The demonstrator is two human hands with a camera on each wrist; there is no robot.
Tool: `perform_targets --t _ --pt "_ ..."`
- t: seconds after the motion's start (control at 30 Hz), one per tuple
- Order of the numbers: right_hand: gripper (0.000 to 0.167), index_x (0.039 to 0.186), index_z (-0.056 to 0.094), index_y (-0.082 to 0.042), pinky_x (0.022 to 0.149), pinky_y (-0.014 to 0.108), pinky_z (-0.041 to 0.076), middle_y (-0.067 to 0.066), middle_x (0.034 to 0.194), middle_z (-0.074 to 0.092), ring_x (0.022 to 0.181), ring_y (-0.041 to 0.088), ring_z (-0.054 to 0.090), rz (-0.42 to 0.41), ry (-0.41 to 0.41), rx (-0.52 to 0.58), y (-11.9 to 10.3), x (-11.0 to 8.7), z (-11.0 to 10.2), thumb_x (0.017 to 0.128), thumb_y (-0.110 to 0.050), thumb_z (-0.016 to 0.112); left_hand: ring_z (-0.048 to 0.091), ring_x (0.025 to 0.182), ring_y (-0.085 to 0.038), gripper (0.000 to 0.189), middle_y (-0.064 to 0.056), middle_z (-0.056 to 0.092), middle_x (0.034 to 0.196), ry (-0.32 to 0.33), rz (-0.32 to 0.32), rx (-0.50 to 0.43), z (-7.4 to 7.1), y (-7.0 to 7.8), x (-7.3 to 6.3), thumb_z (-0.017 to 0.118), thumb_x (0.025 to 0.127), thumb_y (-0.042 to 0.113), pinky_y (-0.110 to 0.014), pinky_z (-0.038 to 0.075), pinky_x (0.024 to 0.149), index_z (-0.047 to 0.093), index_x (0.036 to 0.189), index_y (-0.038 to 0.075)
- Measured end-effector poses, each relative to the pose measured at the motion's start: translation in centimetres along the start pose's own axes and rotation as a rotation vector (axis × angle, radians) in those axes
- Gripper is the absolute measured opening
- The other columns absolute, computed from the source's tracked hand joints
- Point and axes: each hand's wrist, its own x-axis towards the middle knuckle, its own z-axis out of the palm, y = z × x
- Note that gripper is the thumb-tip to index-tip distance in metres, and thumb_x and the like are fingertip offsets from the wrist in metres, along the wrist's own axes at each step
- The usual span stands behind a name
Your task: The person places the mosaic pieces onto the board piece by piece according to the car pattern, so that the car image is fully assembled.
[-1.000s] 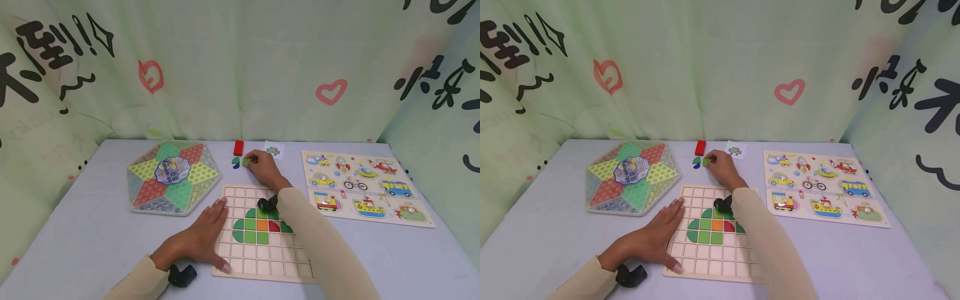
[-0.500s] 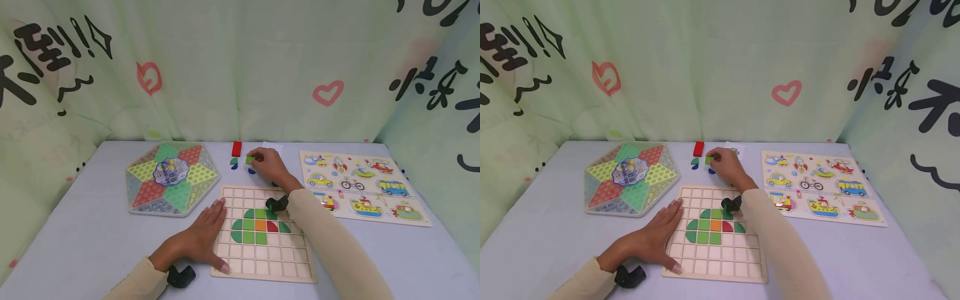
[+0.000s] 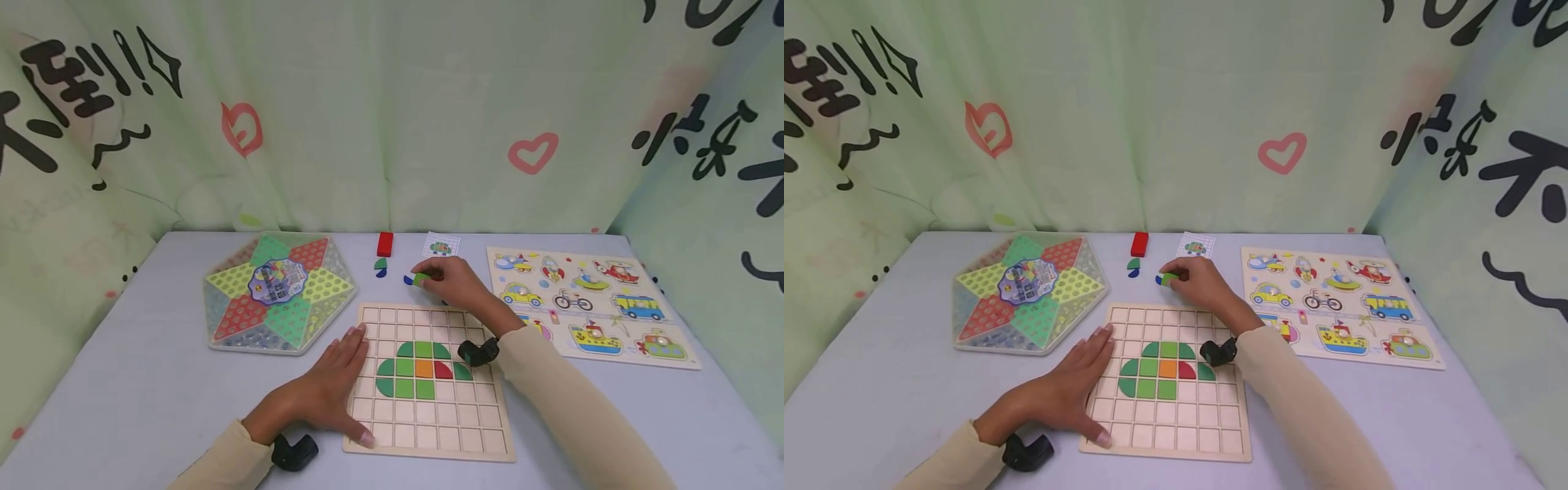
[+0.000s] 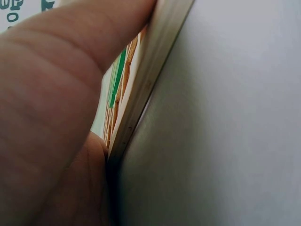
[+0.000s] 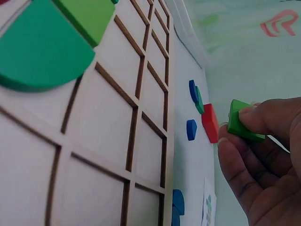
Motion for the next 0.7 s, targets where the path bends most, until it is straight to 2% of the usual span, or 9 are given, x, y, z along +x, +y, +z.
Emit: perform_targets --t 0.33,0.47,0.6,0.7 --pt "0.023 0.113 0.072 -0.006 0.077 0.031 0.050 0.004 0.106 0.066 0.086 0.020 0.057 -0.016 -0.077 -0.044 -0.2 -3.1 -0.3 0.091 -0.005 0.064 -0.013 0.146 -0.023 0.140 -0.010 -0.015 0.161 0.000 -0.008 -0.017 -0.2 0.0 -0.2 0.076 0.061 0.074 -0.046 0.000 0.116 0.002 0.155 0.001" --pt "0.022 0.110 0.073 -0.007 0.072 0.029 0.049 0.000 0.099 0.066 0.080 0.018 0.056 -0.041 -0.100 -0.015 -0.2 -4.6 -0.6 0.090 -0.003 0.065 -0.012 0.146 -0.024 0.140 -0.011 -0.014 0.161 0.007 0.000 -0.019 -0.1 0.0 -0.2 0.076 0.061 0.073 -0.046 0.001 0.116 0.003 0.155 0.000" --pt "0.020 0.107 0.074 -0.006 0.070 0.028 0.049 -0.002 0.097 0.068 0.078 0.017 0.056 -0.066 -0.177 0.042 -0.3 -6.1 -0.8 0.089 -0.001 0.066 -0.012 0.146 -0.025 0.139 -0.012 -0.013 0.161 0.013 0.008 -0.013 0.0 0.0 -0.1 0.076 0.062 0.073 -0.047 0.002 0.116 0.003 0.155 0.000" --pt "0.019 0.105 0.074 -0.007 0.072 0.028 0.050 -0.003 0.098 0.069 0.081 0.016 0.057 -0.064 -0.242 0.043 -0.5 -7.1 -0.8 0.089 -0.002 0.067 -0.013 0.146 -0.023 0.139 -0.010 -0.014 0.161 0.008 0.003 -0.010 0.0 0.1 0.0 0.076 0.061 0.073 -0.047 0.001 0.116 0.003 0.155 0.001"
